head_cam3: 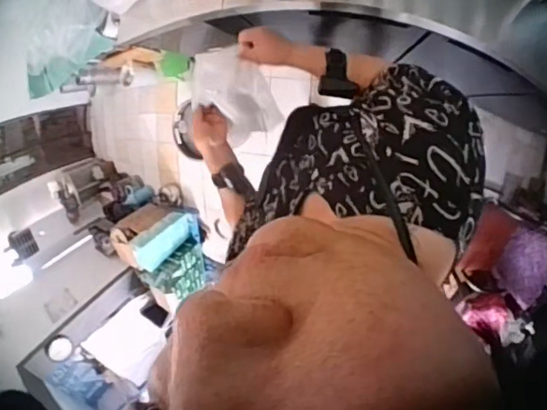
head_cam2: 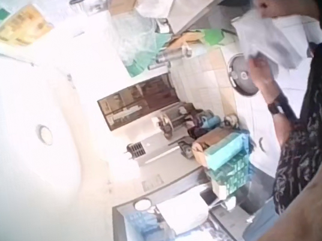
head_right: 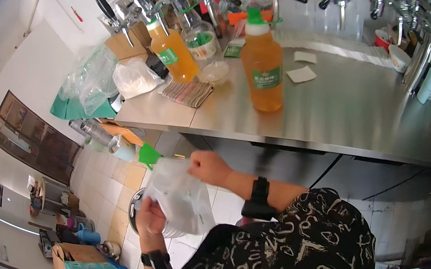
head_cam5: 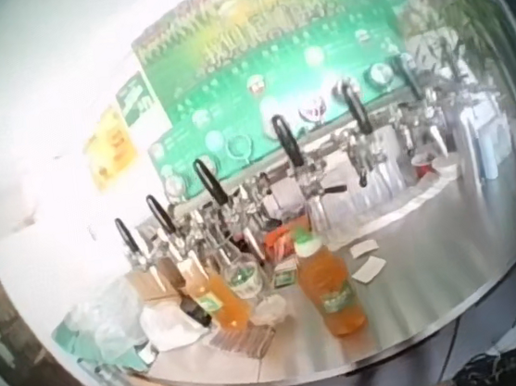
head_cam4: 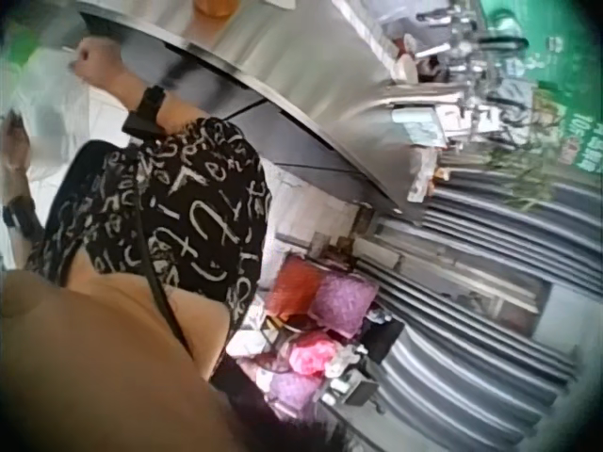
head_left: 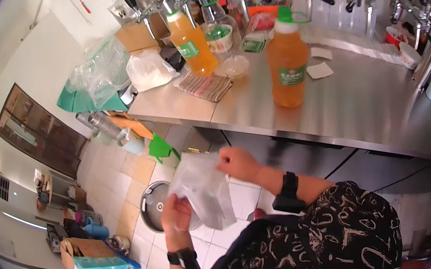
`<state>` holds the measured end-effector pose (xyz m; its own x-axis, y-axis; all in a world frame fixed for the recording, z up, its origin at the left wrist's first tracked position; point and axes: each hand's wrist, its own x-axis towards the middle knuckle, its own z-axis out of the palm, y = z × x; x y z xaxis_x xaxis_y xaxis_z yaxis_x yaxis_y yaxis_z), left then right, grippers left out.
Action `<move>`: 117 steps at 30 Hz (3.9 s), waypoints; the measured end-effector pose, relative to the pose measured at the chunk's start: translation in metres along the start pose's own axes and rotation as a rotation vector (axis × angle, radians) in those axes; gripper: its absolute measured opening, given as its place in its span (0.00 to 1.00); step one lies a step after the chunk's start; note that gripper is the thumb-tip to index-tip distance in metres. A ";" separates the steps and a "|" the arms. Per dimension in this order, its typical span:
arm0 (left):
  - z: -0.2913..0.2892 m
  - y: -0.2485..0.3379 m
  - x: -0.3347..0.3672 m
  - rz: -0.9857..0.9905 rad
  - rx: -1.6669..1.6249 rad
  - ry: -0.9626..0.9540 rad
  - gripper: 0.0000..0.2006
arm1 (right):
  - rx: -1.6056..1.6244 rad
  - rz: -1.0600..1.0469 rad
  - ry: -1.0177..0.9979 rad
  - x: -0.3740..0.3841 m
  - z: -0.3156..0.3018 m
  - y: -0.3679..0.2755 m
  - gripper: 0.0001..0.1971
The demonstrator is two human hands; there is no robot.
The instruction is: The person places a plastic bottle under a beverage tap, dispenses orange liquid into it, then caps the bottle and puts it into a plastic bag. The person also wipes the counter with a cloth.
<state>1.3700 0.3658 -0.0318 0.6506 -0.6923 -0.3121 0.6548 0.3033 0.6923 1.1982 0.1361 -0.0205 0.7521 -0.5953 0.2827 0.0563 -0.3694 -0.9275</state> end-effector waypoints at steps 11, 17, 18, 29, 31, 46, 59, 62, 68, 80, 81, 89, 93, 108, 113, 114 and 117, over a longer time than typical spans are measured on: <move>0.053 0.115 0.114 0.303 0.567 -0.203 0.10 | -0.545 -0.546 0.141 0.078 0.030 -0.020 0.41; 0.065 0.132 0.152 0.348 1.058 -0.510 0.12 | -0.424 -0.177 0.276 0.084 0.017 -0.060 0.20; 0.066 0.141 0.159 0.410 1.221 -0.551 0.12 | -0.370 -0.051 0.302 0.079 0.013 -0.063 0.20; 0.020 0.161 0.208 0.656 2.034 -0.896 0.13 | -0.667 -0.069 0.513 0.054 0.084 -0.093 0.10; -0.007 0.154 0.238 0.274 2.158 -0.819 0.14 | -0.745 -0.081 0.264 0.043 0.098 -0.094 0.10; -0.153 0.156 0.246 0.904 1.677 -0.643 0.10 | -0.854 -0.410 0.000 0.026 0.197 -0.134 0.07; 0.010 0.094 0.196 -0.014 1.441 -1.486 0.26 | 0.330 0.494 0.464 -0.080 0.125 -0.155 0.15; 0.070 0.087 0.192 -0.336 0.856 -1.497 0.33 | 0.336 0.479 0.658 -0.110 0.094 -0.187 0.16; 0.278 -0.008 0.160 0.434 0.799 -1.278 0.36 | 0.339 0.456 0.784 -0.141 0.030 -0.222 0.21; 0.480 -0.086 0.169 0.618 0.696 -1.098 0.14 | 0.366 0.467 0.770 -0.181 -0.097 -0.208 0.23; 0.457 -0.080 0.162 0.647 0.629 -1.062 0.14 | 0.351 0.449 0.770 -0.185 -0.099 -0.207 0.23; 0.292 0.009 0.099 0.409 0.235 -0.715 0.13 | 0.311 0.513 0.824 -0.197 -0.110 -0.209 0.22; 0.253 0.056 0.062 0.360 0.110 -0.809 0.16 | 0.268 0.534 0.819 -0.201 -0.095 -0.205 0.20; 0.272 0.002 -0.058 0.534 0.200 -1.262 0.12 | -0.087 -0.204 0.880 -0.208 -0.069 -0.278 0.18; 0.312 -0.071 -0.076 0.373 0.298 -1.287 0.07 | -0.216 -0.255 0.827 -0.239 -0.135 -0.323 0.19; 0.325 -0.083 -0.078 0.409 0.338 -1.285 0.07 | -0.227 -0.200 0.914 -0.245 -0.147 -0.322 0.19; 0.368 -0.114 -0.080 0.484 0.418 -1.291 0.08 | -0.325 -0.100 1.115 -0.256 -0.199 -0.310 0.18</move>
<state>1.1014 0.1457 0.1541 -0.1722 -0.7452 0.6443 0.1688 0.6221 0.7646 0.8576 0.2611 0.2427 -0.2499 -0.7906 0.5590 -0.2096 -0.5195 -0.8284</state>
